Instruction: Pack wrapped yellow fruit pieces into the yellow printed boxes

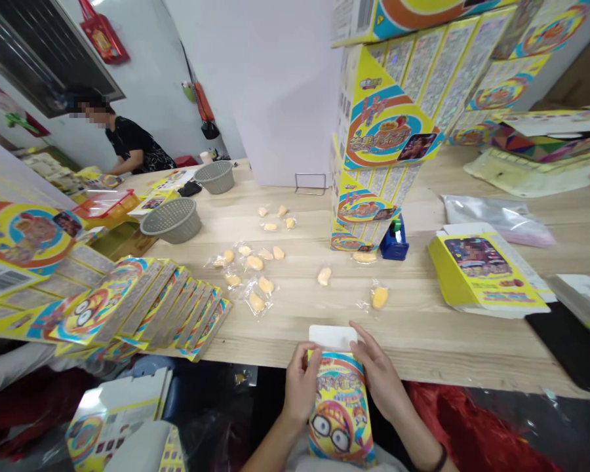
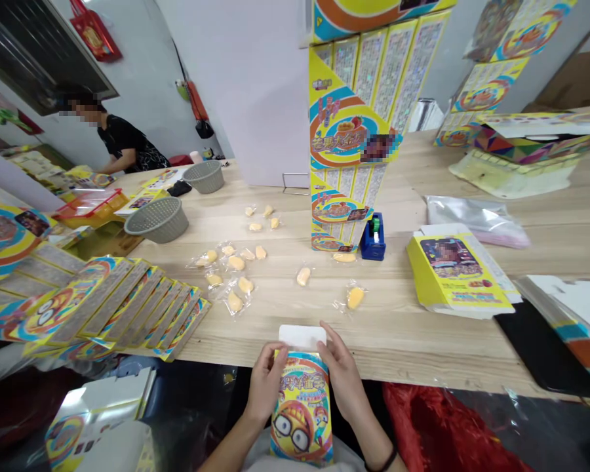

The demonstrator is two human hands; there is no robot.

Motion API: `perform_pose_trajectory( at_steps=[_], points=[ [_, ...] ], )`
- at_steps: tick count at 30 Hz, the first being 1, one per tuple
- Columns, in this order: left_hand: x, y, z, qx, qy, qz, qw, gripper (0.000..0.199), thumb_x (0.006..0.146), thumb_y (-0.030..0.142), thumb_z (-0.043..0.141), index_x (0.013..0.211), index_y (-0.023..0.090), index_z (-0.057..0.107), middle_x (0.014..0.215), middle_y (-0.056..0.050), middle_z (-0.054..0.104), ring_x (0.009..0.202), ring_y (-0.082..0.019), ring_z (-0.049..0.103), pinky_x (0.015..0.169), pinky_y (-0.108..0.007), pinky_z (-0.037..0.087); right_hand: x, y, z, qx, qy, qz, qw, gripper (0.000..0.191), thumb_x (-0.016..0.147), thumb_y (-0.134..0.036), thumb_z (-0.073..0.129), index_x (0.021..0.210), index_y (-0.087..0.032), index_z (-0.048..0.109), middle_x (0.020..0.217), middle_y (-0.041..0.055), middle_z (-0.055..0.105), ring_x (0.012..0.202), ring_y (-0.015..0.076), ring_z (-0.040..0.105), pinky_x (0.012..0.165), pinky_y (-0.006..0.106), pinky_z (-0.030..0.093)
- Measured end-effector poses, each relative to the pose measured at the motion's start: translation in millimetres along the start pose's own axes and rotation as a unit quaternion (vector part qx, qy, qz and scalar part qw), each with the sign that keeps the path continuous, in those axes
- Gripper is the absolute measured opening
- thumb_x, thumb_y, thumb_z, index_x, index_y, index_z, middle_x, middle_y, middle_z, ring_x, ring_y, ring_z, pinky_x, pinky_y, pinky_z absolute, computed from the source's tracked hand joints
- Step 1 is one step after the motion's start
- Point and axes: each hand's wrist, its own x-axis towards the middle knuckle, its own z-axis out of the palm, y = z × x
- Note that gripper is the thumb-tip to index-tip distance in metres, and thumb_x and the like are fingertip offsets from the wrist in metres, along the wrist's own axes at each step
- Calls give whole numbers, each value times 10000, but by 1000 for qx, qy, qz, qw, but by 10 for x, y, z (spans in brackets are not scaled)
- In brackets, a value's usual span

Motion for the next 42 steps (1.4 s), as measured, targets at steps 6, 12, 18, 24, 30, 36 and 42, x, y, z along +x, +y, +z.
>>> perform_pose_trajectory(
  at_steps=[6,12,18,24,30,36,42],
  points=[
    [127,53,-93,41,-87,-1,995,418,769,566,503,627,187,398,565,63,375,543,-81,370,536,-214,328,-3,-15,-98,-43,-52,-48,997,255,659,-427,691,781,-218,609,988,60,668,886,253,610,772,368,472],
    [116,65,-9,-30,-73,11,997,401,721,549,581,788,221,361,651,73,424,567,-79,419,546,-201,353,-90,-70,-78,-151,-72,-86,982,341,711,-478,638,622,-209,450,919,51,659,873,222,581,763,327,448],
    [146,309,-60,35,-128,-34,991,348,722,517,586,842,198,518,662,51,512,609,-102,490,569,-211,374,-37,-216,-16,-192,-83,-51,976,342,609,-499,706,721,-198,588,669,-18,598,597,151,535,572,271,429],
    [71,303,-254,54,-211,-26,976,320,804,482,522,821,171,598,827,-8,630,774,-131,550,711,-232,410,-61,-248,-213,-188,-173,-15,967,338,676,-512,666,802,-200,703,926,61,693,868,229,610,812,361,455],
    [-75,100,-231,-31,-211,-73,974,368,699,451,669,934,202,534,826,16,617,738,-120,556,667,-223,425,-248,-64,-341,-182,-199,-63,961,301,729,-447,652,954,-256,710,1121,74,641,1049,253,567,917,402,418],
    [-30,98,-87,-40,-172,-59,983,346,746,508,597,873,201,500,750,34,585,674,-104,535,640,-225,426,226,-525,-444,-261,-109,-149,947,304,734,-477,615,853,-221,728,1040,77,672,998,251,588,906,399,429],
    [76,88,-50,-57,-164,-75,982,374,739,537,591,884,216,464,679,56,558,611,-99,527,595,-223,415,1596,-1626,-839,-219,214,-216,927,260,842,-341,520,964,-136,623,912,78,638,770,178,596,731,355,480]
  ],
)
